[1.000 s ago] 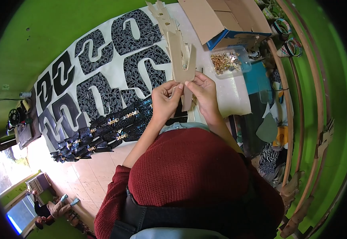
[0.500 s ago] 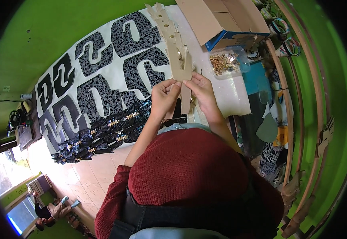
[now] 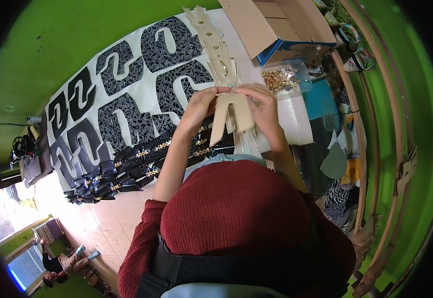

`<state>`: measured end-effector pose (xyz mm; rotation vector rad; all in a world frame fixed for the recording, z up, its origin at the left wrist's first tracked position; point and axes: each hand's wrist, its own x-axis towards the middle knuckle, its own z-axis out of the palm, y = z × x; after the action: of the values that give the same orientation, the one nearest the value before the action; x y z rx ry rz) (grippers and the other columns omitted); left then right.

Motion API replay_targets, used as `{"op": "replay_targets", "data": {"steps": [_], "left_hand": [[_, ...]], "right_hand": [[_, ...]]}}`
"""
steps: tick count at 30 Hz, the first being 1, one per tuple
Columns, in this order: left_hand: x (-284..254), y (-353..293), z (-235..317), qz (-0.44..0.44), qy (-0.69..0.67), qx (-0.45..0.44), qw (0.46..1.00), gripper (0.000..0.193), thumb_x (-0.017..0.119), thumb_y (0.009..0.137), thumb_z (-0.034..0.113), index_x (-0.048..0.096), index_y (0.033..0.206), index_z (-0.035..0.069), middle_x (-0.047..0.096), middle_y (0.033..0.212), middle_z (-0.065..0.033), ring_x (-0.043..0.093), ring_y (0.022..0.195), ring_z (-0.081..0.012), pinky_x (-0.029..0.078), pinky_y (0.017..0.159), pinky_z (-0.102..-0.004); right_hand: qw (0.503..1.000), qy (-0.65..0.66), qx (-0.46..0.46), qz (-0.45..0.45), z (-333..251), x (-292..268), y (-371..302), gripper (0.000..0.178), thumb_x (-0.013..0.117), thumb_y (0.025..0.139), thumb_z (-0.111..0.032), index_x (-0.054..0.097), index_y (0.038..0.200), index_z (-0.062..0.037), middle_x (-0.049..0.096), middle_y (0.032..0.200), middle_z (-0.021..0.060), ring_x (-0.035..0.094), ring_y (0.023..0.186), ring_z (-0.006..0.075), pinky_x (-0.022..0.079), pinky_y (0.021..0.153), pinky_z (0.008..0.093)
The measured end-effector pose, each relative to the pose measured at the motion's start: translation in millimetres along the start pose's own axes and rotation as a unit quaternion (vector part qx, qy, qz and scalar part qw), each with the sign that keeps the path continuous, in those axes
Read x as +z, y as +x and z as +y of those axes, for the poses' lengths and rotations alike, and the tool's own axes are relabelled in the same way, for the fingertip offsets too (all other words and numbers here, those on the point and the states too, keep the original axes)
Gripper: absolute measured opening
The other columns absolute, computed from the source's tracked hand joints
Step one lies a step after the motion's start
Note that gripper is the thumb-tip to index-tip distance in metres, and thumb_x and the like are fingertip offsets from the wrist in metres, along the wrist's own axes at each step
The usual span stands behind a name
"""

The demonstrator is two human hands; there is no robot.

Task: Assembling small shoe components by inserting metal studs through pre-punched holes.

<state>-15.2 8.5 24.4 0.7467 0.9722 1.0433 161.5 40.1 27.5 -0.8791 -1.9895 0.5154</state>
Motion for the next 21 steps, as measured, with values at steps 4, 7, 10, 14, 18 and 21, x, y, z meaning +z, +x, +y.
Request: {"op": "replay_targets", "data": {"steps": [4, 7, 10, 14, 18, 21], "left_hand": [[1.3, -6.6, 13.7, -0.025, -0.001, -0.05, 0.998, 0.033, 0.045, 0.092, 0.022, 0.055, 0.113, -0.002, 0.063, 0.081, -0.0052, 0.06, 0.071, -0.0101, 0.049, 0.065, -0.0229], [-2.2, -0.6, -6.5, -0.055, 0.146, -0.021, 0.988, 0.03, 0.055, 0.088, 0.022, 0.059, 0.106, -0.002, 0.059, 0.069, 0.0003, 0.056, 0.06, -0.0055, 0.045, 0.058, -0.0183], [-7.2, 12.6, -43.4, -0.027, 0.189, -0.011, 0.982, 0.027, 0.061, 0.084, 0.02, 0.061, 0.101, -0.002, 0.057, 0.065, 0.0031, 0.053, 0.057, -0.0035, 0.042, 0.054, -0.0161], [-9.3, 25.8, -95.1, 0.048, 0.263, 0.024, 0.963, 0.021, 0.064, 0.081, 0.019, 0.065, 0.085, -0.001, 0.062, 0.064, 0.0001, 0.054, 0.055, -0.0044, 0.043, 0.052, -0.0187], [-6.4, 22.5, -100.3, 0.075, 0.35, 0.007, 0.934, 0.023, 0.065, 0.078, 0.025, 0.065, 0.073, 0.002, 0.062, 0.056, -0.0034, 0.058, 0.049, -0.0105, 0.043, 0.049, -0.025], [-1.5, 19.5, -93.7, 0.084, 0.41, 0.026, 0.908, 0.025, 0.064, 0.077, 0.028, 0.063, 0.071, 0.003, 0.062, 0.056, -0.0053, 0.06, 0.049, -0.0154, 0.045, 0.05, -0.028]], "right_hand": [[0.971, 0.143, 0.186, -0.037, 13.3, -6.9, -5.0, 0.009, 0.061, 0.082, -0.007, 0.062, 0.086, 0.0009, 0.064, 0.078, 0.0068, 0.059, 0.072, 0.01, 0.045, 0.066, 0.022], [0.907, 0.282, 0.301, -0.081, 30.2, -0.8, -16.3, 0.013, 0.06, 0.084, -0.009, 0.059, 0.092, 0.0019, 0.063, 0.08, 0.0037, 0.056, 0.072, 0.0056, 0.044, 0.065, 0.0196], [0.895, 0.287, 0.328, -0.099, 51.5, 8.4, -33.6, 0.014, 0.062, 0.083, -0.008, 0.06, 0.091, 0.0019, 0.064, 0.079, 0.0045, 0.057, 0.071, 0.0068, 0.045, 0.064, 0.0203], [0.92, 0.204, 0.325, -0.085, 83.2, 26.1, -63.5, 0.018, 0.065, 0.08, -0.012, 0.062, 0.091, 0.0011, 0.065, 0.077, 0.0065, 0.059, 0.068, 0.0092, 0.046, 0.061, 0.0221], [0.929, 0.082, 0.352, -0.084, 85.6, 35.9, -77.1, 0.019, 0.069, 0.076, -0.01, 0.062, 0.088, 0.0032, 0.064, 0.073, 0.0068, 0.059, 0.064, 0.0088, 0.046, 0.058, 0.0213], [0.925, 0.073, 0.366, -0.066, 80.9, 38.8, -83.2, 0.024, 0.07, 0.075, -0.019, 0.063, 0.089, -0.0006, 0.066, 0.074, 0.009, 0.063, 0.065, 0.0139, 0.048, 0.06, 0.025]]}}
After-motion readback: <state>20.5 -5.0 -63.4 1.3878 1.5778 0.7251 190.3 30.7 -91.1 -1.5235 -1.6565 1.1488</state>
